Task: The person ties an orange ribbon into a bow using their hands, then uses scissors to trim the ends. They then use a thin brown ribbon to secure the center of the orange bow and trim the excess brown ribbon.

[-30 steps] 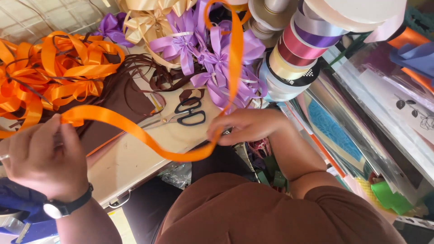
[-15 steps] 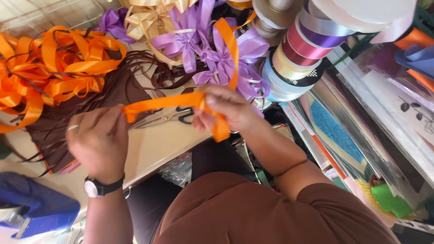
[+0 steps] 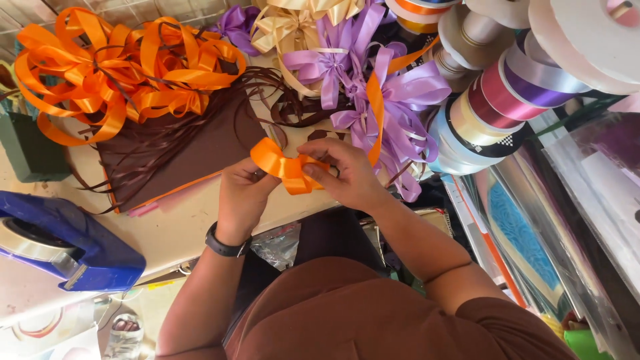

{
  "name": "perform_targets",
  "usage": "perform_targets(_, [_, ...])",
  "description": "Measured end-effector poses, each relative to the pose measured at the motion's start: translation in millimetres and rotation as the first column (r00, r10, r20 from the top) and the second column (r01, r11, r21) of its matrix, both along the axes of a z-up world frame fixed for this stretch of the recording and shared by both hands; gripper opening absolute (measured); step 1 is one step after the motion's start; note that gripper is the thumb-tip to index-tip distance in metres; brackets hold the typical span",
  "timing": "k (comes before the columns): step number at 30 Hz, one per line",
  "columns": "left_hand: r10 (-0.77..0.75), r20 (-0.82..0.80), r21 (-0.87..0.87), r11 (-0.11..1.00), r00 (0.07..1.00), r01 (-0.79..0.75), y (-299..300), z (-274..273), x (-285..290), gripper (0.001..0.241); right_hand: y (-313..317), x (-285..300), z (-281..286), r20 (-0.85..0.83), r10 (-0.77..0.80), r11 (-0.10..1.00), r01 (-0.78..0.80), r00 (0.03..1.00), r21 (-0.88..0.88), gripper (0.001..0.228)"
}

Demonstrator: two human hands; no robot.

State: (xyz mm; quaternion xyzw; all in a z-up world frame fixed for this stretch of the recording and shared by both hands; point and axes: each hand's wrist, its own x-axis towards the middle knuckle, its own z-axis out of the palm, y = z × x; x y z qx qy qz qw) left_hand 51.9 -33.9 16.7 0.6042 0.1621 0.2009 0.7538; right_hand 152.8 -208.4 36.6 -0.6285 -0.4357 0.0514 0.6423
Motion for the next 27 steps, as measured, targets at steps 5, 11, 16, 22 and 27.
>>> perform_targets(5, [-0.046, 0.000, 0.051, 0.998, 0.999, 0.046, -11, 3, 2, 0.013, 0, 4, -14, -0.094, -0.046, 0.993, 0.055, 0.995, 0.104, 0.026])
perform_targets(11, [0.002, 0.046, 0.043, 0.999, 0.999, -0.003, -10, -14, 4, 0.017, 4, -9, -2, 0.073, -0.131, 0.991, 0.133, 0.989, -0.017, 0.025])
perform_targets(16, [0.016, 0.056, 0.065, 0.998, 0.998, -0.020, -16, 24, -7, 0.008, -8, -6, 2, 0.083, -0.005, 0.994, 0.014, 0.997, -0.110, 0.032])
perform_targets(22, [-0.036, -0.010, 0.095, 0.995, 0.999, 0.036, -12, -6, -2, 0.006, -8, 1, -5, 0.048, -0.037, 0.999, 0.036, 0.998, 0.025, 0.017])
perform_targets(27, [-0.128, -0.032, 0.106, 0.986, 0.991, 0.131, -5, -5, -6, 0.012, -9, -4, 7, -0.023, 0.081, 0.997, -0.081, 0.996, -0.005, 0.010])
